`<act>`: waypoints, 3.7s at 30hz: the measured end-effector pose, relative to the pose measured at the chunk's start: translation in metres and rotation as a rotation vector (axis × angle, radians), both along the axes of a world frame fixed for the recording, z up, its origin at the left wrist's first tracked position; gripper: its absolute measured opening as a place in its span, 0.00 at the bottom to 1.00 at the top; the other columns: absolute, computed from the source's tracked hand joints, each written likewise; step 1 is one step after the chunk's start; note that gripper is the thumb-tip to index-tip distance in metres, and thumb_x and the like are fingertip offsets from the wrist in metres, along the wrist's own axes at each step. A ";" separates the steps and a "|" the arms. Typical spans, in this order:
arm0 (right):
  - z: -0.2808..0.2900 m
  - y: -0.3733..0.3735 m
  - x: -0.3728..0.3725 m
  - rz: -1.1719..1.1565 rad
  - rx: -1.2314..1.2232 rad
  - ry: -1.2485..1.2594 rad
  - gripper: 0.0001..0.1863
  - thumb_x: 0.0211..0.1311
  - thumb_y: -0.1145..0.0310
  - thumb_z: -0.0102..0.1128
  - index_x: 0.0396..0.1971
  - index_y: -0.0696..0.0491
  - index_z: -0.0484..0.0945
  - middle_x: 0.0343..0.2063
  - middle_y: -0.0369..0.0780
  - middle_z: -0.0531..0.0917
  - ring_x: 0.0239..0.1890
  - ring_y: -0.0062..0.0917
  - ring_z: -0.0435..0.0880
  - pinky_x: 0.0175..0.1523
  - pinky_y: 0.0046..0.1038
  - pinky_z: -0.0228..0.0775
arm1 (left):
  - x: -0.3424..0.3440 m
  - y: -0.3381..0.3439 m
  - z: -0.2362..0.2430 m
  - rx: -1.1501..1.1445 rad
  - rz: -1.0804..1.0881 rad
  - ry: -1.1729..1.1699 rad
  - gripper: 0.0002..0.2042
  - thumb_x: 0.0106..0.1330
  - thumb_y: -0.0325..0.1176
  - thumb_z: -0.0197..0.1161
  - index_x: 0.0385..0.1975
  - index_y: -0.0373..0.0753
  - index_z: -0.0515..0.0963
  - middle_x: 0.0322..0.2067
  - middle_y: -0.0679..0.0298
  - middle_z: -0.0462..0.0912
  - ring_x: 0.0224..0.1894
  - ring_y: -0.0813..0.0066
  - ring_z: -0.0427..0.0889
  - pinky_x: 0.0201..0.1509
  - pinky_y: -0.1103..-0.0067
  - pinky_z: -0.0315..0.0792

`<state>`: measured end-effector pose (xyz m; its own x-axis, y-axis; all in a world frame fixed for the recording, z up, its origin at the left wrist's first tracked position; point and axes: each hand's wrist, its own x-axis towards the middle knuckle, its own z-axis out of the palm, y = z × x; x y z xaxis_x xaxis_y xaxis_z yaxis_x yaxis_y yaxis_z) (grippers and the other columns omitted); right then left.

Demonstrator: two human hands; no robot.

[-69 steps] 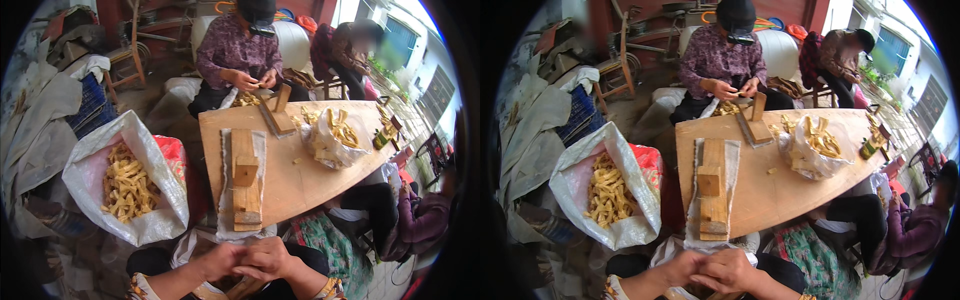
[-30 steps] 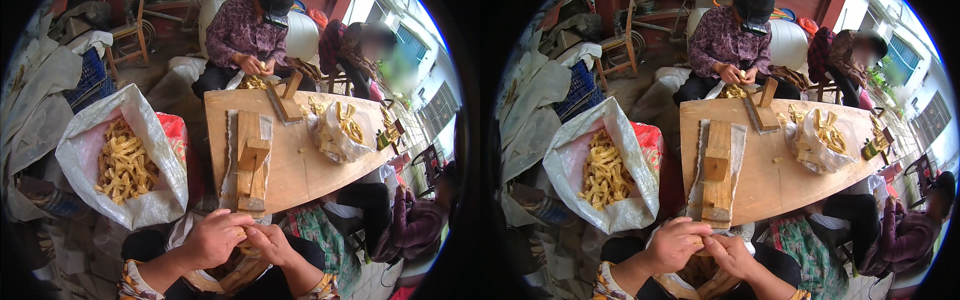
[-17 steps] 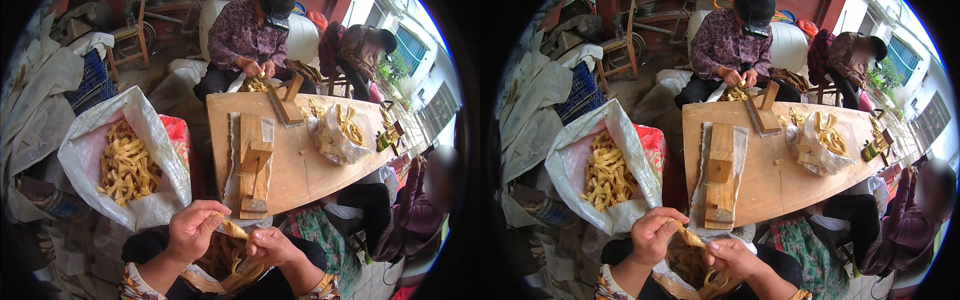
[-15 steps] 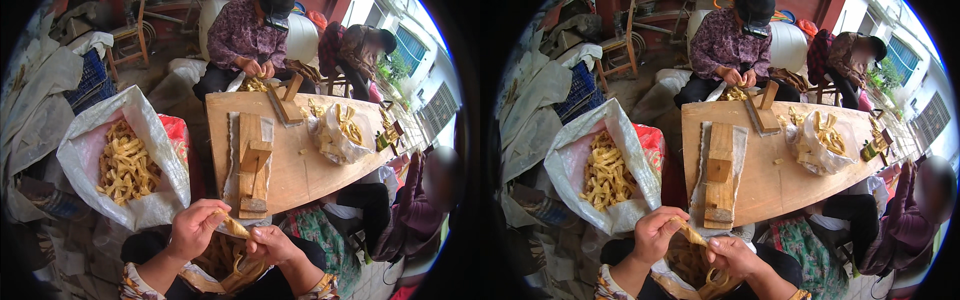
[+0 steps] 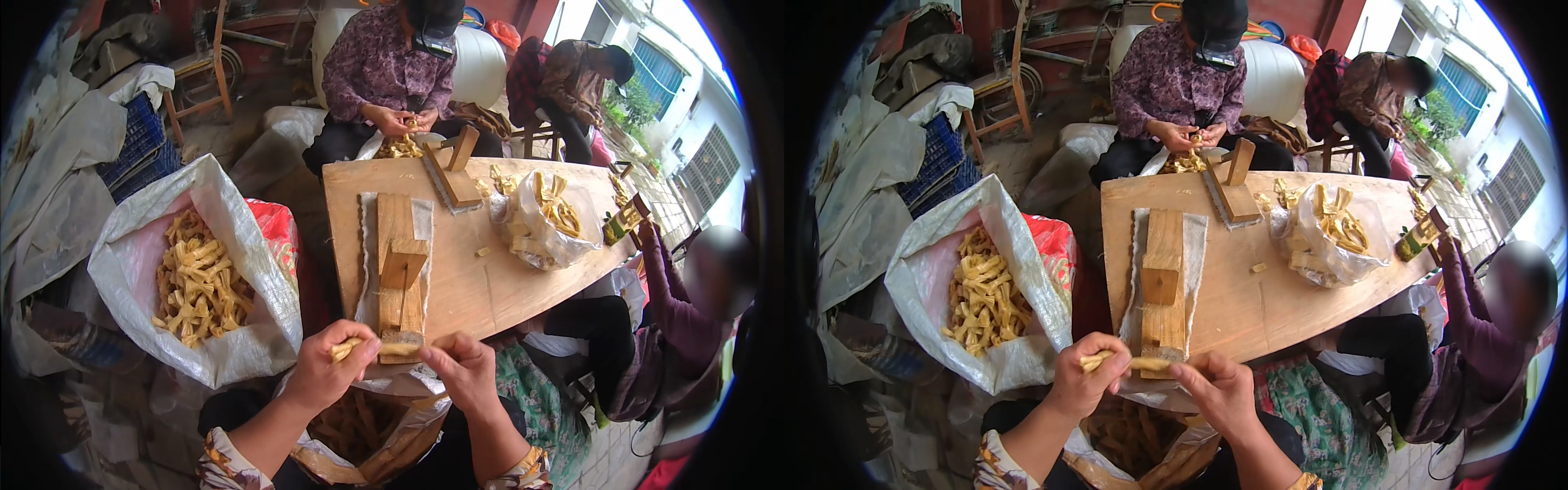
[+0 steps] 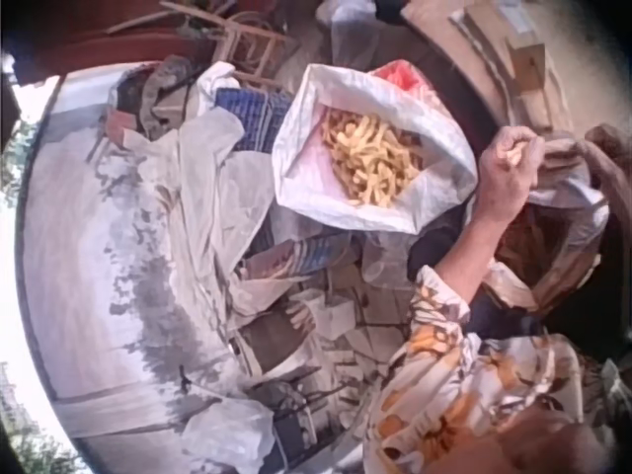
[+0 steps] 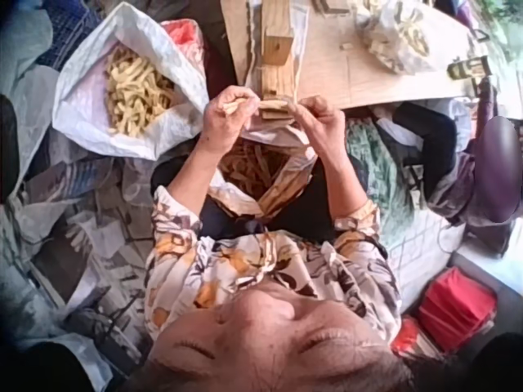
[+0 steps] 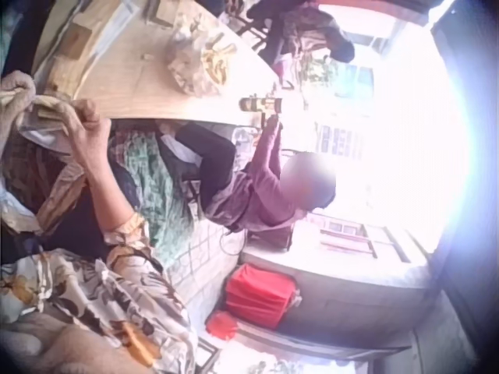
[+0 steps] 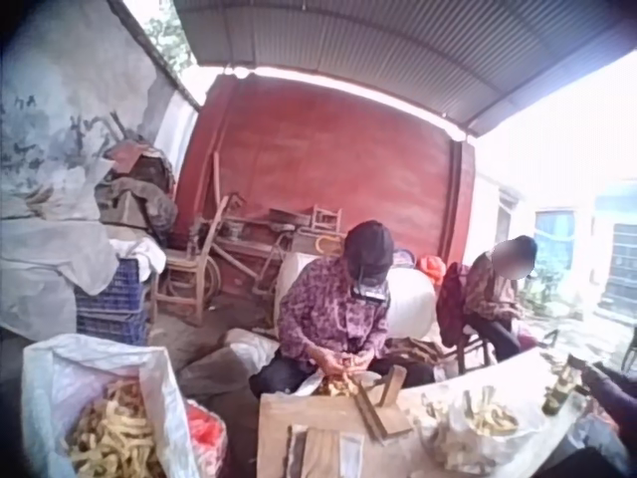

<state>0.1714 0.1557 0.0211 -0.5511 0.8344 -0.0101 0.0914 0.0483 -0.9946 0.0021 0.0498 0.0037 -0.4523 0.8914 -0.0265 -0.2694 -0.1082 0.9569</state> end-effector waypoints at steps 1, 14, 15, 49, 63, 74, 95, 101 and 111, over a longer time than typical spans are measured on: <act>-0.002 0.005 -0.006 -0.048 0.157 -0.025 0.08 0.56 0.74 0.70 0.25 0.59 0.78 0.20 0.31 0.79 0.24 0.10 0.73 0.29 0.15 0.64 | -0.001 0.007 0.000 -0.043 0.022 0.070 0.04 0.64 0.28 0.62 0.33 0.35 0.76 0.23 0.65 0.79 0.21 0.84 0.74 0.25 0.84 0.69; -0.018 -0.010 -0.010 -0.010 0.858 -0.163 0.11 0.48 0.68 0.73 0.25 0.51 0.76 0.15 0.37 0.76 0.15 0.29 0.75 0.21 0.29 0.67 | 0.014 -0.004 0.012 0.241 0.254 0.902 0.06 0.64 0.25 0.58 0.38 0.32 0.77 0.40 0.51 0.80 0.35 0.54 0.82 0.40 0.71 0.76; -0.011 -0.019 -0.014 0.110 0.989 -0.171 0.10 0.48 0.69 0.72 0.26 0.51 0.77 0.15 0.37 0.76 0.14 0.30 0.75 0.20 0.30 0.66 | 0.023 -0.017 0.017 0.228 0.214 0.820 0.06 0.65 0.25 0.56 0.38 0.33 0.77 0.39 0.50 0.81 0.35 0.53 0.82 0.40 0.70 0.75; -0.012 -0.033 -0.005 0.375 0.645 -0.123 0.12 0.58 0.64 0.65 0.32 0.59 0.79 0.24 0.46 0.82 0.22 0.30 0.82 0.28 0.27 0.72 | 0.013 -0.034 0.020 -0.034 -0.164 1.109 0.07 0.56 0.25 0.60 0.34 0.35 0.80 0.45 0.61 0.81 0.26 0.67 0.83 0.27 0.75 0.77; -0.008 -0.027 0.006 0.555 -0.732 0.096 0.25 0.71 0.50 0.48 0.26 0.58 0.79 0.12 0.28 0.64 0.16 0.12 0.55 0.22 0.19 0.43 | -0.011 -0.035 0.017 0.182 0.046 0.399 0.05 0.63 0.25 0.63 0.33 0.29 0.79 0.37 0.56 0.83 0.39 0.71 0.82 0.45 0.78 0.75; -0.005 -0.022 0.009 0.420 -0.549 -0.113 0.17 0.65 0.59 0.61 0.26 0.58 0.81 0.17 0.31 0.75 0.20 0.11 0.67 0.24 0.16 0.56 | 0.005 -0.037 -0.008 -0.050 -0.237 -0.224 0.03 0.60 0.26 0.64 0.32 0.35 0.78 0.24 0.67 0.80 0.26 0.85 0.76 0.31 0.86 0.70; -0.012 -0.006 -0.024 0.132 0.982 -0.061 0.14 0.47 0.68 0.73 0.24 0.52 0.72 0.16 0.37 0.77 0.15 0.28 0.77 0.20 0.27 0.67 | 0.008 -0.015 0.008 0.121 0.213 0.758 0.09 0.63 0.23 0.60 0.42 0.32 0.78 0.45 0.52 0.82 0.47 0.60 0.82 0.51 0.74 0.75; -0.016 -0.022 -0.017 0.467 0.942 0.074 0.15 0.48 0.72 0.70 0.34 0.54 0.72 0.15 0.37 0.74 0.15 0.30 0.75 0.20 0.30 0.67 | 0.024 -0.031 0.011 -0.315 -0.092 0.250 0.08 0.64 0.31 0.60 0.29 0.31 0.79 0.22 0.62 0.80 0.26 0.80 0.77 0.32 0.81 0.71; 0.016 0.004 0.010 0.342 0.275 0.304 0.07 0.61 0.73 0.63 0.24 0.59 0.80 0.15 0.36 0.80 0.16 0.20 0.78 0.22 0.20 0.68 | 0.025 -0.043 0.026 0.252 -1.047 -0.351 0.08 0.65 0.34 0.63 0.31 0.36 0.81 0.31 0.60 0.85 0.33 0.74 0.82 0.36 0.78 0.74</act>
<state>0.1809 0.1598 0.0375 -0.7361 0.5562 0.3859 -0.2654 0.2873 -0.9203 0.0268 0.0064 0.0300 0.5169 0.8248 0.2292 -0.5902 0.1494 0.7933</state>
